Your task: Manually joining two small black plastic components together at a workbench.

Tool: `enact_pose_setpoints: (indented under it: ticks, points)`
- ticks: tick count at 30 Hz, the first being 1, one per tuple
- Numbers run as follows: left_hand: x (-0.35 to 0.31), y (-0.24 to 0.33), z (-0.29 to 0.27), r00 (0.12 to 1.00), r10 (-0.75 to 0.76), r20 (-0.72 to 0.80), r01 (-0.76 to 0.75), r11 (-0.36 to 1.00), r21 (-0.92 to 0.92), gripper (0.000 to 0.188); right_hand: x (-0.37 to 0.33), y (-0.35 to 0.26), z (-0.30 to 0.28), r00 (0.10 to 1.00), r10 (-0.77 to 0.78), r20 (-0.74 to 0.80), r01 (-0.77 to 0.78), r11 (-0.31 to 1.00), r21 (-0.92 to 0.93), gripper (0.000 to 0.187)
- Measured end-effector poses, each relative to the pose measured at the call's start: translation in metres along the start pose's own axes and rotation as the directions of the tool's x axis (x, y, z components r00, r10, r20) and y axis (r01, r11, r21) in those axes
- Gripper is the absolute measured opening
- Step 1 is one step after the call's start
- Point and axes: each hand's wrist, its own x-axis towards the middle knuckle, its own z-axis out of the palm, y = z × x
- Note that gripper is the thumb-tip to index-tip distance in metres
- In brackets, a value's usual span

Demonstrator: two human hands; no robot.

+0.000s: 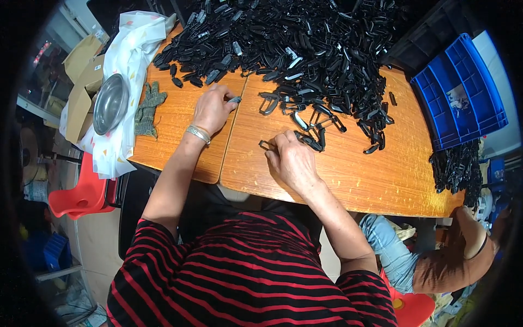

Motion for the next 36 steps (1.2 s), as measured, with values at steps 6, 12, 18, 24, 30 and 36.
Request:
enact_pose_setpoints:
  ticks: [6, 12, 18, 24, 30, 36]
  points:
    - [-0.015, -0.002, 0.006, 0.992, -0.099, 0.073, 0.118, 0.936, -0.331, 0.021, 0.011, 0.002, 0.010, 0.988, 0.092, -0.123, -0.060, 0.969, 0.240, 0.018]
    - [-0.041, 0.013, 0.004, 0.936, -0.098, 0.339, 0.353, 0.238, -0.905, 0.031, 0.029, -0.010, 0.017, 0.953, 0.184, -0.241, -0.049, 0.878, 0.476, 0.015]
    - [-0.051, 0.019, -0.002, 0.944, -0.012, 0.329, 0.320, 0.274, -0.907, 0.028, 0.039, -0.022, 0.019, 0.936, 0.155, -0.317, 0.051, 0.829, 0.557, 0.018]
    - [-0.056, 0.021, -0.005, 0.961, 0.000, 0.276, 0.258, 0.353, -0.899, 0.026, 0.040, -0.029, 0.015, 0.943, 0.128, -0.306, 0.052, 0.854, 0.517, 0.020]
    - [-0.065, 0.028, -0.001, 0.967, 0.009, 0.254, 0.236, 0.334, -0.913, 0.028, 0.039, -0.027, 0.019, 0.918, -0.014, -0.396, 0.181, 0.904, 0.387, 0.023]
    - [-0.082, 0.037, 0.007, 0.987, -0.057, 0.147, 0.157, 0.258, -0.953, 0.024, 0.031, -0.037, 0.031, 0.891, -0.057, -0.449, 0.184, 0.952, 0.244, 0.037]
